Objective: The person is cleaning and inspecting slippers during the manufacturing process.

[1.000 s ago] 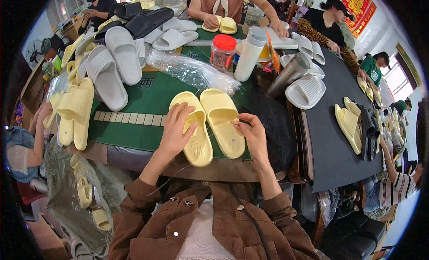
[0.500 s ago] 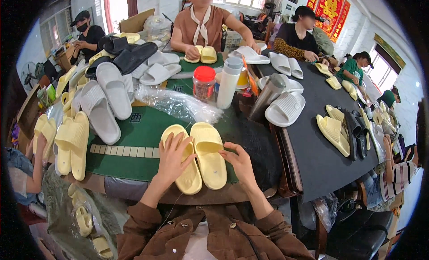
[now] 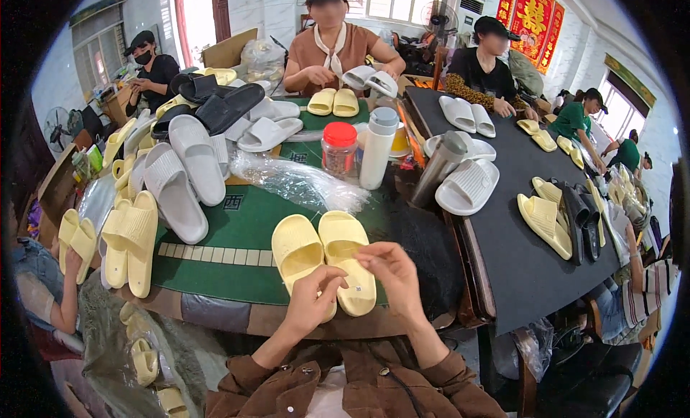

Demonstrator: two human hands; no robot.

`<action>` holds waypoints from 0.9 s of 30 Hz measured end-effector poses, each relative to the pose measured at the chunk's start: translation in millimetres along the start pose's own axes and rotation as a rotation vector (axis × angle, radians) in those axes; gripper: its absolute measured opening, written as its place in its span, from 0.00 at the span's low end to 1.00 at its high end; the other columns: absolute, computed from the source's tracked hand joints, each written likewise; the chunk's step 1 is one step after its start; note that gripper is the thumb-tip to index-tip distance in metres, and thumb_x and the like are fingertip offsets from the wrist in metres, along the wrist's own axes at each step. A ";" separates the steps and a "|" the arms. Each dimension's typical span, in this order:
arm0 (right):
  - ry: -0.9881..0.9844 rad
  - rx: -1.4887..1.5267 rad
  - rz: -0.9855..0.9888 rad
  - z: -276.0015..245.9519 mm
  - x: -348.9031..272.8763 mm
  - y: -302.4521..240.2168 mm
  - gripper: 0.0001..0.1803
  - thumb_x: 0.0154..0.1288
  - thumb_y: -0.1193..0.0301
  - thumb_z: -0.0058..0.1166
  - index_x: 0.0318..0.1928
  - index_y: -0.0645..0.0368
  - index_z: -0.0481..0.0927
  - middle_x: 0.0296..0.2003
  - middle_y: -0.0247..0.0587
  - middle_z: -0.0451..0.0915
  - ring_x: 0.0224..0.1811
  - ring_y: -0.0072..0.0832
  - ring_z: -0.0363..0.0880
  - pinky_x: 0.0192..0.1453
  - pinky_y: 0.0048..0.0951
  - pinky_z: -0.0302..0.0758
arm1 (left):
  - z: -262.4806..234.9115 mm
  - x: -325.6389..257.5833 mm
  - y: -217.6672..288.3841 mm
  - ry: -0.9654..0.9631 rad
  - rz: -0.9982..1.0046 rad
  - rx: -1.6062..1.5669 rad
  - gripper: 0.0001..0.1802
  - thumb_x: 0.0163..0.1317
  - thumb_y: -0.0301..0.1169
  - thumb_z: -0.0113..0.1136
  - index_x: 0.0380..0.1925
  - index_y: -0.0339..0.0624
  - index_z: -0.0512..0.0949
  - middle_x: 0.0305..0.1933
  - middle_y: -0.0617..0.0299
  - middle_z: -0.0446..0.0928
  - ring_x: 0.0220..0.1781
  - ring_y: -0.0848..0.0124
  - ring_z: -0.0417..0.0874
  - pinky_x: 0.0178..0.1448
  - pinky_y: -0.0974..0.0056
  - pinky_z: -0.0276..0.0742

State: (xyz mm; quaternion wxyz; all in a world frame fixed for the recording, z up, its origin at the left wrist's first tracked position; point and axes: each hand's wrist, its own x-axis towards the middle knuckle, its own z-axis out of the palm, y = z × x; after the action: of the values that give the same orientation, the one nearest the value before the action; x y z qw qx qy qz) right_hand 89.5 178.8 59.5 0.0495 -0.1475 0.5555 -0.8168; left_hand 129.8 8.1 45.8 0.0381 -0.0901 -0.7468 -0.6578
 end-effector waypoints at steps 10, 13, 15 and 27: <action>0.173 -0.969 -0.514 -3.4 -2.8 -15.6 0.18 0.56 0.85 0.54 0.48 0.59 0.77 0.47 0.42 0.75 0.46 0.31 0.77 0.43 0.29 0.76 | -20.3 -10.0 12.9 0.307 0.344 0.709 0.04 0.55 0.23 0.57 0.31 0.38 0.74 0.28 0.53 0.75 0.29 0.54 0.78 0.32 0.57 0.73; -0.089 -1.063 -0.498 17.4 -17.5 -18.6 0.16 0.53 0.83 0.58 0.44 0.58 0.80 0.41 0.42 0.76 0.38 0.34 0.77 0.38 0.29 0.76 | -16.3 -12.9 19.8 0.258 0.408 0.817 0.05 0.55 0.23 0.59 0.32 0.37 0.76 0.29 0.53 0.77 0.28 0.55 0.79 0.32 0.59 0.74; -0.151 -1.044 -0.492 23.4 -23.4 -9.0 0.14 0.54 0.81 0.58 0.43 0.58 0.80 0.40 0.41 0.76 0.36 0.35 0.78 0.38 0.29 0.76 | -10.0 -17.8 25.4 0.247 0.432 0.806 0.05 0.53 0.22 0.60 0.31 0.38 0.76 0.28 0.54 0.77 0.29 0.55 0.79 0.33 0.58 0.74; -0.430 -0.973 -0.536 -3.9 -32.6 -27.1 0.11 0.52 0.82 0.58 0.38 0.61 0.80 0.37 0.43 0.79 0.36 0.38 0.80 0.38 0.31 0.78 | -19.0 -35.3 24.0 -0.049 0.666 0.813 0.06 0.48 0.23 0.63 0.28 0.39 0.77 0.30 0.60 0.76 0.31 0.62 0.77 0.35 0.61 0.74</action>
State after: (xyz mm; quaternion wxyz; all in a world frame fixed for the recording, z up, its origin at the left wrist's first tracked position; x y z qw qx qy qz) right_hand 121.6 200.6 77.1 -0.1202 -0.4504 0.7869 -0.4044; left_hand 167.7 -10.9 65.5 0.2597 -0.3160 -0.8732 -0.2648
